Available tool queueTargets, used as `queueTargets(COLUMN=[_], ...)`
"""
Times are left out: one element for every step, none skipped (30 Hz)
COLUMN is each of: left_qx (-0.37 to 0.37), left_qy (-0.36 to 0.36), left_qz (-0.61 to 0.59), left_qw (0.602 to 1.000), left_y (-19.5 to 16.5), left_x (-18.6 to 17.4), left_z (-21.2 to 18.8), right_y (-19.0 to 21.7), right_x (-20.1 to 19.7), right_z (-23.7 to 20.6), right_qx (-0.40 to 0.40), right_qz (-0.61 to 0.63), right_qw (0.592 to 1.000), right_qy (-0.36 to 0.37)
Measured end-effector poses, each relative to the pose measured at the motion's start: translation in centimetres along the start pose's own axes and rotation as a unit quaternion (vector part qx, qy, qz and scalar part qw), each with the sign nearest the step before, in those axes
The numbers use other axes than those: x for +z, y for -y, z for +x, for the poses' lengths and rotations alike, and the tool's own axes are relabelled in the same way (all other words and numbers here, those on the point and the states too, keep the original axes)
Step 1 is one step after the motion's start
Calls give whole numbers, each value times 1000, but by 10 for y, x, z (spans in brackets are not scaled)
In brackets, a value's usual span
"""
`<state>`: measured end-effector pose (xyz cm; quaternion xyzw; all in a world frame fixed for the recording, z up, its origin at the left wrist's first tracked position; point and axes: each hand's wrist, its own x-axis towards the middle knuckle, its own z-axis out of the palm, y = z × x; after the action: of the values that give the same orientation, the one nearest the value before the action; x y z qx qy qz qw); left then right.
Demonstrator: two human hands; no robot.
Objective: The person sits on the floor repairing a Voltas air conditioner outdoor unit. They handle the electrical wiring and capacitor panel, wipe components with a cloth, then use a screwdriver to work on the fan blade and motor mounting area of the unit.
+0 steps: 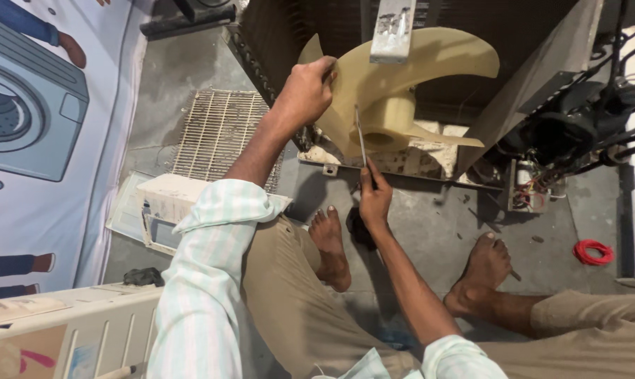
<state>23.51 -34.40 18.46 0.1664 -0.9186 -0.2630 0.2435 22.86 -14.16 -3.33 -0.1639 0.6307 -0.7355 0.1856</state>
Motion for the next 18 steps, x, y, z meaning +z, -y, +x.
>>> queueTargets(left_qx=[-3, -6, -8, -11, -11, -9, -7, -3, 1, 4, 5, 5, 5, 10, 16, 22, 15, 11], left_qy=[2, 2, 2, 2, 3, 4, 5, 2, -1, -4, -7, -8, -11, -13, -15, -17, -11, -6], left_qz=[-2, 0, 2, 3, 2, 1, 3, 3, 3, 4, 5, 4, 2, -1, -4, -7, -3, 2], left_qw=[1000, 1000, 1000, 1000, 1000, 1000, 1000, 1000, 1000, 1000, 1000, 1000, 1000, 1000, 1000, 1000, 1000, 1000], left_y=[0, 0, 0, 0, 0, 1, 1, 1, 2, 2, 3, 4, 4, 5, 5, 6, 6, 6], left_x=[0, 0, 0, -1, -1, -2, -2, -3, -2, -2, -1, 0, 1, 1, 2, 2, 1, 1], left_z=[0, 1, 0, 1, 1, 0, 1, 1, 1, 1, 1, 1, 1, 1, 1, 1, 1, 1], right_y=[1, 3, 4, 3, 2, 1, 1, 0, 0, 0, 0, 0, 1, 2, 2, 2, 2, 1], right_x=[-2, -3, -4, -4, -4, -4, -3, -2, -1, 0, 0, 0, -1, -1, -2, -2, -3, -3], right_z=[3, 6, 6, 6, 4, 2, 0, -2, -3, -3, -1, 0, 3, 6, 7, 7, 6, 3], right_qx=[1, 3, 6, -20, -46, -74, -65, -54, -42, -26, -9, 11, -5, -24, -43, -37, -31, -27], right_qz=[-1, -2, -1, -18, -36, -52, -31, -9, 14, 8, 2, -6, -16, -25, -33, -29, -25, -21], right_qw=[1000, 1000, 1000, 1000, 998, 996, 997, 998, 999, 1000, 1000, 1000, 1000, 999, 998, 999, 999, 999], right_qy=[2, 5, 7, 7, 8, 9, 9, 8, 9, 5, 1, -4, -1, 2, 5, 4, 3, 3])
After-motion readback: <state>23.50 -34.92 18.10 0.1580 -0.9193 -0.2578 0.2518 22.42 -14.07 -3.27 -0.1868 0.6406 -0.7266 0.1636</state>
